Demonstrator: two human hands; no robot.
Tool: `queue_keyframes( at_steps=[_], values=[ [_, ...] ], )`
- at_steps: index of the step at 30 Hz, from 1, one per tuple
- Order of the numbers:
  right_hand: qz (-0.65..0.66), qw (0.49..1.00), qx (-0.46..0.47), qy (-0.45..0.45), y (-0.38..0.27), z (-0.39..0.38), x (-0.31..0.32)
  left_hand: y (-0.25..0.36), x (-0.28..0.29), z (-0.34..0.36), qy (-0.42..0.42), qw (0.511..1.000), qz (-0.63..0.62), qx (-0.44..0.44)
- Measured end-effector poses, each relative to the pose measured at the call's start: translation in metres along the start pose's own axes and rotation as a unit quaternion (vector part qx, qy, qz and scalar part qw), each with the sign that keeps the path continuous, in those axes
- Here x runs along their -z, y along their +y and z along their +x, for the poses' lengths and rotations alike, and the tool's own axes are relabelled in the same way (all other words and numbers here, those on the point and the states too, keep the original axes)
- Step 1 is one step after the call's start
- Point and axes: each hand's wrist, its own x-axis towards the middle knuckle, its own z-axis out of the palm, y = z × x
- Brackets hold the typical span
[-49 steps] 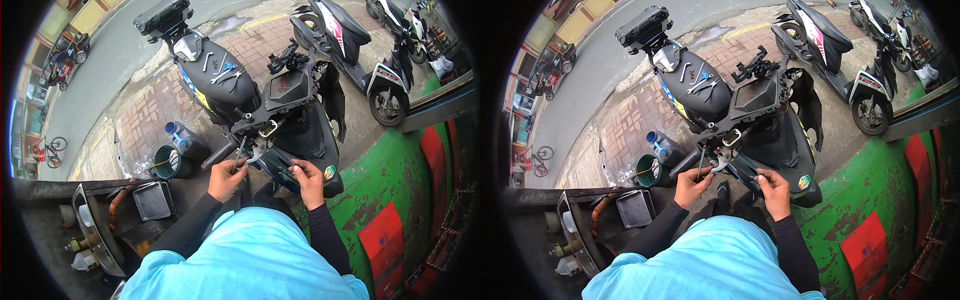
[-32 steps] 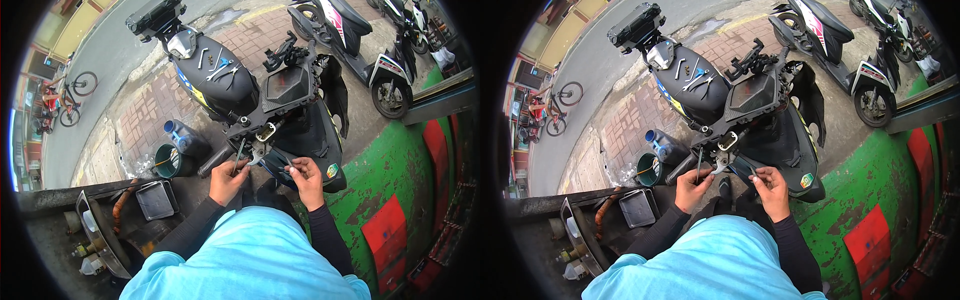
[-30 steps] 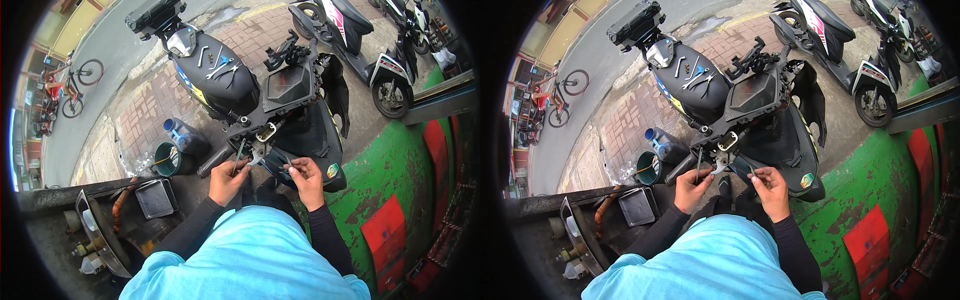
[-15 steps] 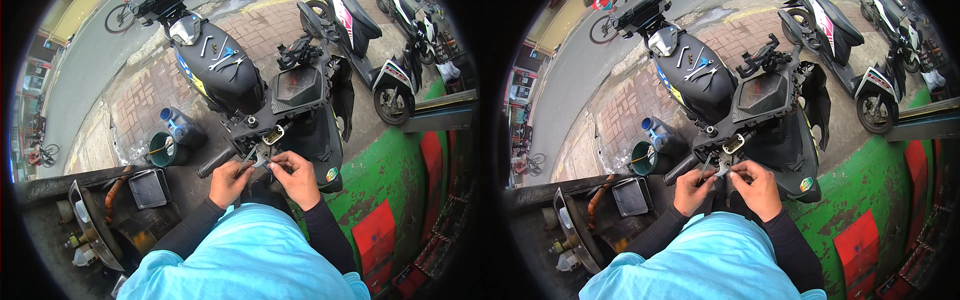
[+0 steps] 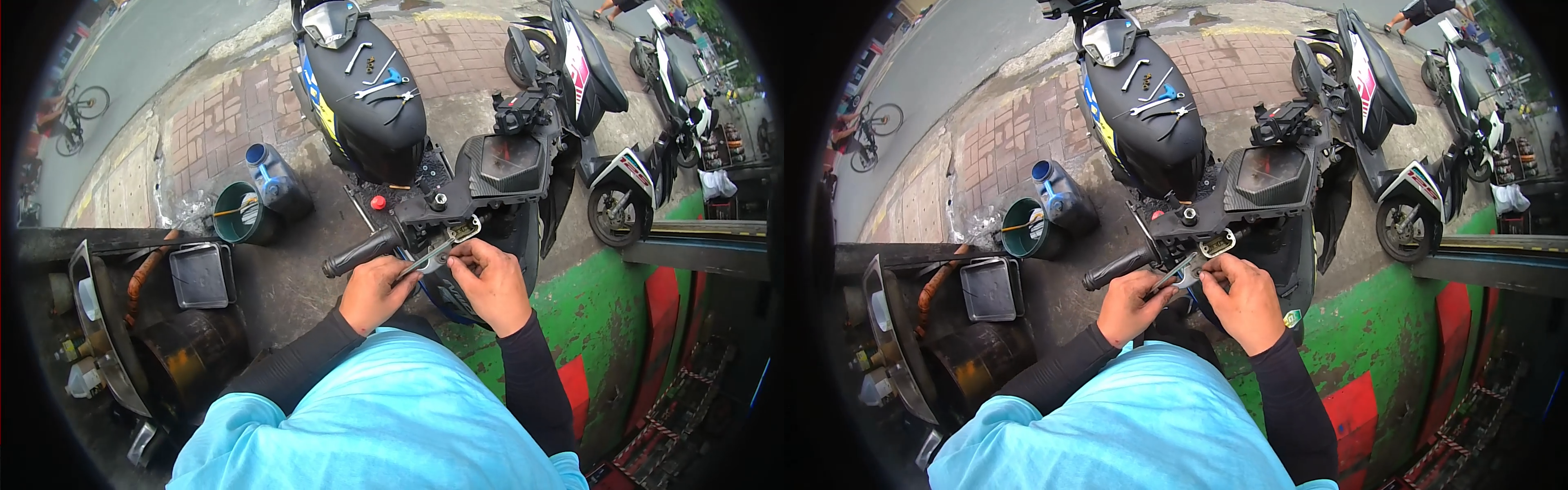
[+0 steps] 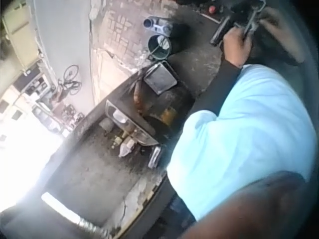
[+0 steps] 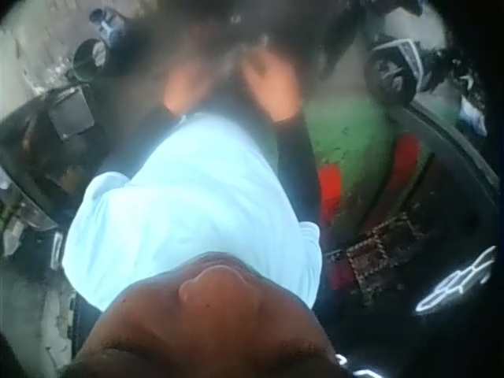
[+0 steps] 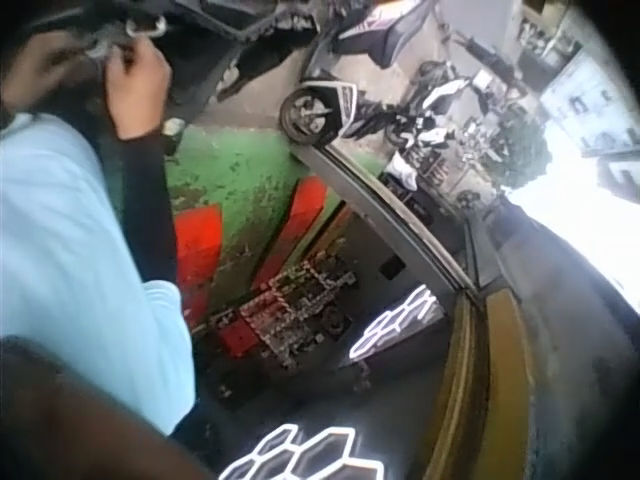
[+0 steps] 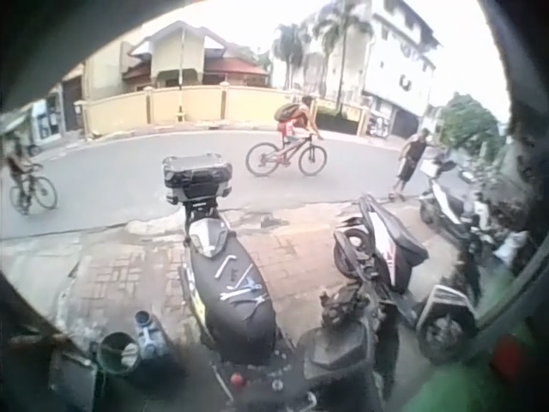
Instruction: Repairing and cleaning motorcycle components, specifically focusing on the brake master cylinder area.
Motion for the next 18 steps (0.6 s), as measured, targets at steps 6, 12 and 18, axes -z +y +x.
queue_keyframes(
  at_steps=[6, 12, 18],
  values=[
    [-0.155, 0.981, 0.118, 0.013, -0.008, -0.003, -0.007, 0.001, -0.001, 0.002, 0.011, 1.0, 0.001, -0.022],
    [-0.281, 0.946, 0.163, -0.007, -0.012, 0.001, -0.016, -0.011, 0.001, 0.0, 0.03, 0.998, -0.018, -0.055],
    [-0.36, 0.909, 0.211, -0.007, -0.011, 0.003, -0.019, -0.015, 0.0, -0.001, 0.035, 0.998, -0.009, -0.06]
  ],
)
